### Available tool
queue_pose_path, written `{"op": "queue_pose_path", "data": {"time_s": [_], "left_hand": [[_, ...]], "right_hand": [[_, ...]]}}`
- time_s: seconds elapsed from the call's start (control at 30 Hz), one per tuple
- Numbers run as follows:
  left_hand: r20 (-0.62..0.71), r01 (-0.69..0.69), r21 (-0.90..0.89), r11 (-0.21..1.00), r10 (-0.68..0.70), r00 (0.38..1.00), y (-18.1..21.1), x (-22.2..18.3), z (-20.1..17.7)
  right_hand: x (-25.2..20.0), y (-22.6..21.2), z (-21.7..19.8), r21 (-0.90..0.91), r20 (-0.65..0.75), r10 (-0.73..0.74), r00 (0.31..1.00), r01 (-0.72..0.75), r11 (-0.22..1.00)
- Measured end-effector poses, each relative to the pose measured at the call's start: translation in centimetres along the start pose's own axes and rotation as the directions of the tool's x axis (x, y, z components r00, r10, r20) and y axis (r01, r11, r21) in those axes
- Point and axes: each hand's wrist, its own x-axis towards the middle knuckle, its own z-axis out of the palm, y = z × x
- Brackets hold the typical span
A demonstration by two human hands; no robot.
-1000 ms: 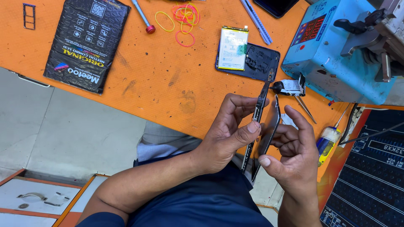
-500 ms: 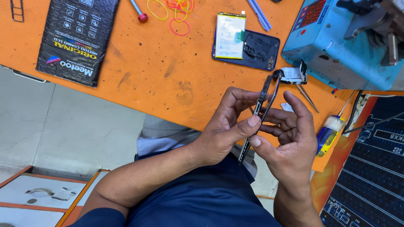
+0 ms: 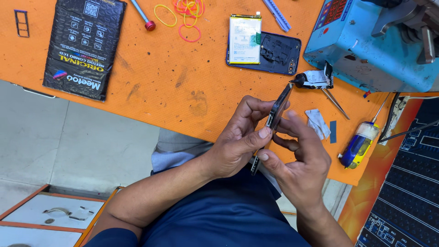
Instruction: The person applies adhesive to a mobile phone chassis, attaches a ribbon cable, and presses a new screen into place before connecting a battery and a charging cable.
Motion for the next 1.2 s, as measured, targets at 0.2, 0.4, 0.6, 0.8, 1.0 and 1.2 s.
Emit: {"op": "queue_pose_path", "data": {"time_s": [0.2, 0.4, 0.6, 0.8, 1.0, 1.2], "left_hand": [[-0.002, 0.046, -0.232, 0.972, -0.048, 0.999, 0.8, 0.2, -0.2], [-0.005, 0.050, -0.296, 0.954, -0.054, 0.999, 1.6, 0.3, -0.1], [-0.043, 0.087, -0.084, 0.993, -0.091, 0.995, 1.7, 0.6, -0.2], [-0.051, 0.126, 0.126, 0.984, -0.120, 0.991, 1.5, -0.7, -0.4], [-0.033, 0.145, 0.119, 0.982, -0.142, 0.989, 1.6, -1.0, -1.0], [-0.027, 0.193, 0.030, 0.981, -0.192, 0.981, 2.1, -0.7, -0.8]], "right_hand": [[0.0, 0.9, -0.2, -0.627, 0.214, -0.372, 0.903, 0.419, 0.657], [-1.0, 2.2, 0.0, -0.646, 0.389, -0.371, 0.843, 0.537, 0.543], [-1.2, 2.9, 0.1, -0.684, 0.380, -0.392, 0.838, 0.540, 0.491], [-0.1, 2.4, 0.1, -0.648, 0.304, -0.356, 0.883, 0.466, 0.603], [1.3, 2.7, -1.3, -0.856, 0.110, -0.157, 0.981, 0.174, 0.486], [-2.1, 3.4, -0.8, -0.591, 0.013, -0.442, 0.897, 0.363, 0.721]]}}
